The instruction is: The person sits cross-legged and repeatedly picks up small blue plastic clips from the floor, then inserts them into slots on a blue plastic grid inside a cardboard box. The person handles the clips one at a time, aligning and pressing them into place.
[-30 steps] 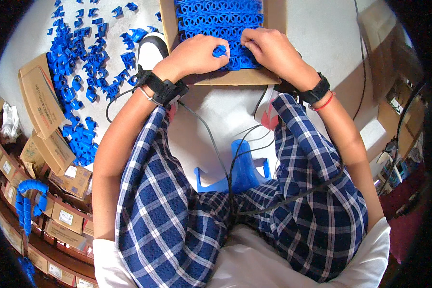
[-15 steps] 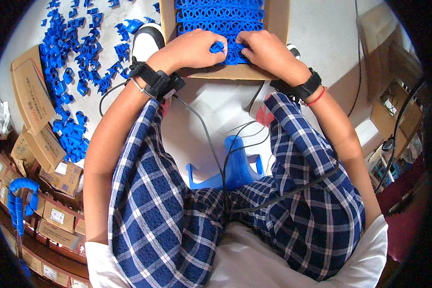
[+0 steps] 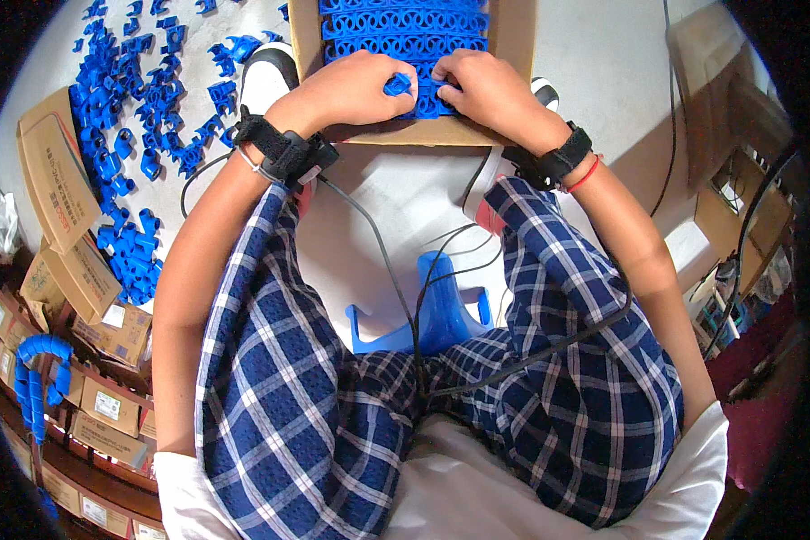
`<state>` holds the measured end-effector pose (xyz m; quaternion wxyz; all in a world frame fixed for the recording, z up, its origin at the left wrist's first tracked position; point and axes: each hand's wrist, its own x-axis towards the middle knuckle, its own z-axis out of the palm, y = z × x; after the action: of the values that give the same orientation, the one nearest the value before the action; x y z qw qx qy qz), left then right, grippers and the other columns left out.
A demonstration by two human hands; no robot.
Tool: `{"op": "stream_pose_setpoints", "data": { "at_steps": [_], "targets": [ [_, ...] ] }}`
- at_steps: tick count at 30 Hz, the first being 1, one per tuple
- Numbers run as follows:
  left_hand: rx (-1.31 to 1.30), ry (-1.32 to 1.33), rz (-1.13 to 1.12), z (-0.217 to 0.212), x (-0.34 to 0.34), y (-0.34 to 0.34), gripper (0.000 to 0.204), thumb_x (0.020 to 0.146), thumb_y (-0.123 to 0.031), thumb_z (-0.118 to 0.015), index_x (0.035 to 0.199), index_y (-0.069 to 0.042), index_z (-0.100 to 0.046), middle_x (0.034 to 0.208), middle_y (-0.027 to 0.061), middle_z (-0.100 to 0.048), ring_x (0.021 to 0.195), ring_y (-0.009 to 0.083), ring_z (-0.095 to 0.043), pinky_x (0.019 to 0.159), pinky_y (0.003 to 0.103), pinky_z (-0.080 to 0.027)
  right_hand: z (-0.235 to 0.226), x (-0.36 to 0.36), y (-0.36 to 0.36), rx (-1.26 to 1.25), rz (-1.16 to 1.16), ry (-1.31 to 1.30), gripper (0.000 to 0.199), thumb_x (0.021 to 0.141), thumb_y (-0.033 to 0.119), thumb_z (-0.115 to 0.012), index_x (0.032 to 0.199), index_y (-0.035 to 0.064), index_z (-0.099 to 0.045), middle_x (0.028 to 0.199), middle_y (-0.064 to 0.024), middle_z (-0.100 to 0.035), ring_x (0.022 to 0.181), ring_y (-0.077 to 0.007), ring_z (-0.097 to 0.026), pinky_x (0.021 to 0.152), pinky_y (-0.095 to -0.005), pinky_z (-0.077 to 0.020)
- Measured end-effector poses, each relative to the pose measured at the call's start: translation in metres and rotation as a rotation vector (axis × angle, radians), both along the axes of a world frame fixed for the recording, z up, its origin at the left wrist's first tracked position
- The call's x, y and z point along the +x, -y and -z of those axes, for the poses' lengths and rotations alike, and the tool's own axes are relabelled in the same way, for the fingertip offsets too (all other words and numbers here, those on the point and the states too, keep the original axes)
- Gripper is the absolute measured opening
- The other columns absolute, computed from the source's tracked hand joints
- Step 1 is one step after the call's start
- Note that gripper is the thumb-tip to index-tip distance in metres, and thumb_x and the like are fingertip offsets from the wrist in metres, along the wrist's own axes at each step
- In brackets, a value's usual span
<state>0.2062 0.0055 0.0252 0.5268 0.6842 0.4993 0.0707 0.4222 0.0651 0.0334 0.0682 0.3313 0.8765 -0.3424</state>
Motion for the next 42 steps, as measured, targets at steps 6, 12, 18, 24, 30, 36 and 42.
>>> {"op": "stream_pose_setpoints", "data": {
  "at_steps": [6,12,18,24,30,36,42],
  "targets": [
    [-0.014,-0.010,0.008,-0.002,0.000,0.000,0.024,0.088,-0.025,-0.063,0.103,-0.007,-0.070,0.095,0.0151,-0.072,0.088,0.0338,-0.069,0.080,0.038,-0.054,-0.001,0.000,0.001,-0.017,-0.004,-0.005,0.017,0.081,0.015,-0.067,0.092,0.0028,-0.070,0.088,-0.0208,-0.068,0.087,-0.0386,-0.066,0.080,-0.0480,-0.0540],
    [-0.014,-0.013,0.010,-0.002,0.000,0.000,0.025,0.088,-0.025,-0.063,0.103,-0.007,-0.069,0.096,0.0150,-0.072,0.089,0.0338,-0.069,0.081,0.039,-0.053,-0.001,-0.001,0.005,-0.068,-0.003,0.028,0.014,0.082,0.015,-0.067,0.085,0.0020,-0.064,0.084,-0.0204,-0.067,0.082,-0.0393,-0.066,0.077,-0.0496,-0.0532],
    [-0.001,-0.006,-0.001,-0.001,0.000,0.001,0.025,0.088,-0.026,-0.062,0.103,-0.006,-0.069,0.095,0.0149,-0.072,0.089,0.0345,-0.069,0.081,0.039,-0.053,0.000,-0.002,0.008,-0.012,-0.019,0.003,0.012,0.082,0.014,-0.064,0.083,0.0020,-0.062,0.082,-0.0192,-0.066,0.081,-0.0389,-0.066,0.074,-0.0497,-0.0531],
    [-0.010,0.002,-0.003,-0.001,0.000,0.000,0.025,0.088,-0.026,-0.063,0.103,-0.006,-0.068,0.096,0.0147,-0.072,0.090,0.0338,-0.069,0.081,0.039,-0.053,-0.001,-0.003,0.011,0.047,-0.040,-0.037,0.012,0.085,0.015,-0.061,0.085,0.0028,-0.062,0.086,-0.0167,-0.066,0.086,-0.0369,-0.065,0.075,-0.0485,-0.0536],
    [-0.026,0.001,-0.002,0.002,0.000,0.000,0.024,0.088,-0.025,-0.063,0.103,-0.007,-0.068,0.095,0.0146,-0.072,0.090,0.0330,-0.069,0.082,0.038,-0.053,0.005,-0.004,0.012,0.079,-0.083,-0.054,0.014,0.087,0.017,-0.060,0.086,0.0034,-0.063,0.086,-0.0159,-0.065,0.086,-0.0363,-0.065,0.076,-0.0475,-0.0540],
    [0.060,0.116,-0.128,0.000,0.000,-0.004,0.025,0.089,-0.026,-0.064,0.105,-0.007,-0.067,0.093,0.0143,-0.071,0.083,0.0298,-0.069,0.080,0.037,-0.053,-0.008,-0.007,0.009,0.127,0.060,-0.193,0.014,0.088,0.017,-0.061,0.093,0.0038,-0.062,0.086,-0.0153,-0.065,0.084,-0.0354,-0.065,0.074,-0.0460,-0.0538],
    [-0.024,0.032,-0.193,-0.005,0.001,-0.005,0.033,0.087,-0.026,-0.068,0.112,-0.003,-0.065,0.094,0.0178,-0.070,0.084,0.0297,-0.069,0.081,0.038,-0.052,-0.024,-0.020,0.003,-0.149,0.288,-0.448,0.017,0.090,0.018,-0.066,0.098,0.0035,-0.062,0.081,-0.0115,-0.065,0.072,-0.0220,-0.067,0.066,-0.0341,-0.0535]
  ]
}}
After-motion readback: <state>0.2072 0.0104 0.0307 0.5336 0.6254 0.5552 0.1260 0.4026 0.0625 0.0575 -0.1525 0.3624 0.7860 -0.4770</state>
